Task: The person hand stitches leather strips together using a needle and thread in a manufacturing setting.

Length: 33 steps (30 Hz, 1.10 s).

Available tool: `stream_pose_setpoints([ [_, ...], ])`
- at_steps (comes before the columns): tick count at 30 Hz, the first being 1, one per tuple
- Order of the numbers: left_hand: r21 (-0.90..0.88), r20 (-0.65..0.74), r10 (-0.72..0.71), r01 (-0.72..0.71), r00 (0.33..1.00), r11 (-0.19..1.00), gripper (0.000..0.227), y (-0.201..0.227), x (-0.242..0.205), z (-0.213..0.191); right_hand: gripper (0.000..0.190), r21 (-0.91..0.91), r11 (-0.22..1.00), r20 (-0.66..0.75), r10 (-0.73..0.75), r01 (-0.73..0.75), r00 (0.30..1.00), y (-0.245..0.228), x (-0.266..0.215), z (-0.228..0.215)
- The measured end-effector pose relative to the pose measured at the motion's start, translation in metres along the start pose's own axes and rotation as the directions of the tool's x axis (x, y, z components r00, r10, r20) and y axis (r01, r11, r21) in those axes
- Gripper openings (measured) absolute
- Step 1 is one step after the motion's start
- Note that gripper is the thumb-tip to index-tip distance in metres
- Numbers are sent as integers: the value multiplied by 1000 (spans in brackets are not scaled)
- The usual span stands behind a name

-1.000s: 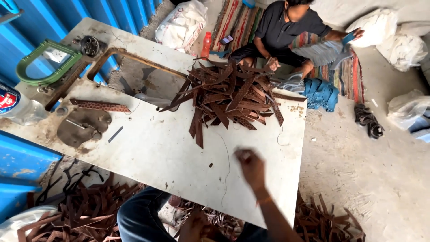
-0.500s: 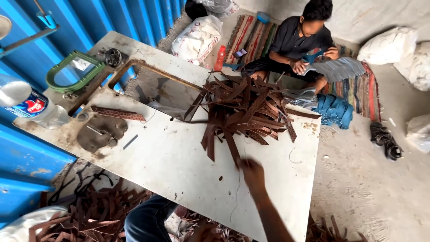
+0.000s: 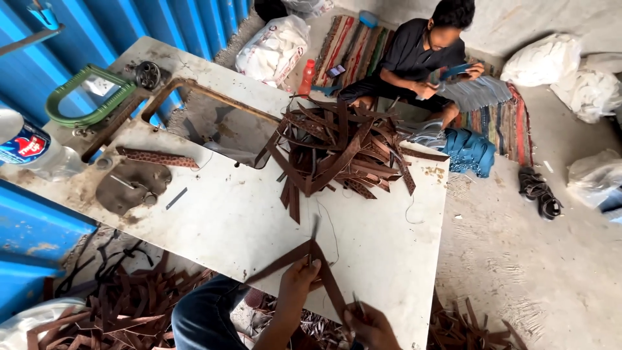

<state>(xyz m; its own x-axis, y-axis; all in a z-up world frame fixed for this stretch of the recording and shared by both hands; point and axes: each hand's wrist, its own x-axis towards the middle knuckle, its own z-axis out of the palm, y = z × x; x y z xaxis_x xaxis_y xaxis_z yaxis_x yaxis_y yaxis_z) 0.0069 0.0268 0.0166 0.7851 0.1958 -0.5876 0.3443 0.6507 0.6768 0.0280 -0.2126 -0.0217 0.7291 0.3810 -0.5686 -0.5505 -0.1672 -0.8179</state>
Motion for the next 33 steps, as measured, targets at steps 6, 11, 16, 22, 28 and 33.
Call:
stream_pose_setpoints([
  [6, 151, 59, 210, -217, 976, 964, 39, -9, -11, -7, 24, -20, 1000, 195, 10, -6, 981, 24, 13, -9],
  [11, 268, -11, -28, 30, 1000, 963, 37, -11, -30, -22, 39, -254, 967, -177, -76, 29, 981, -73, -6, 24],
  [16, 203, -109, -95, 116, 989, 972, 33, -47, -11, -59, 39, -703, 687, -109, -362, 186, 926, -139, -9, 68],
  [22, 81, -75, -73, 79, 995, 994, 28, -81, 1, -92, 27, -765, 55, 380, -766, 642, 519, -96, 50, 75],
  [28, -2, -7, -49, 49, 999, 999, 24, -87, -3, -96, 24, -746, 37, 352, -826, 664, 441, -117, 36, 111],
  [33, -110, -91, -134, 124, 987, 986, 21, -84, -7, -99, 22, -770, 338, 93, -780, 541, 619, -119, 20, 111],
])
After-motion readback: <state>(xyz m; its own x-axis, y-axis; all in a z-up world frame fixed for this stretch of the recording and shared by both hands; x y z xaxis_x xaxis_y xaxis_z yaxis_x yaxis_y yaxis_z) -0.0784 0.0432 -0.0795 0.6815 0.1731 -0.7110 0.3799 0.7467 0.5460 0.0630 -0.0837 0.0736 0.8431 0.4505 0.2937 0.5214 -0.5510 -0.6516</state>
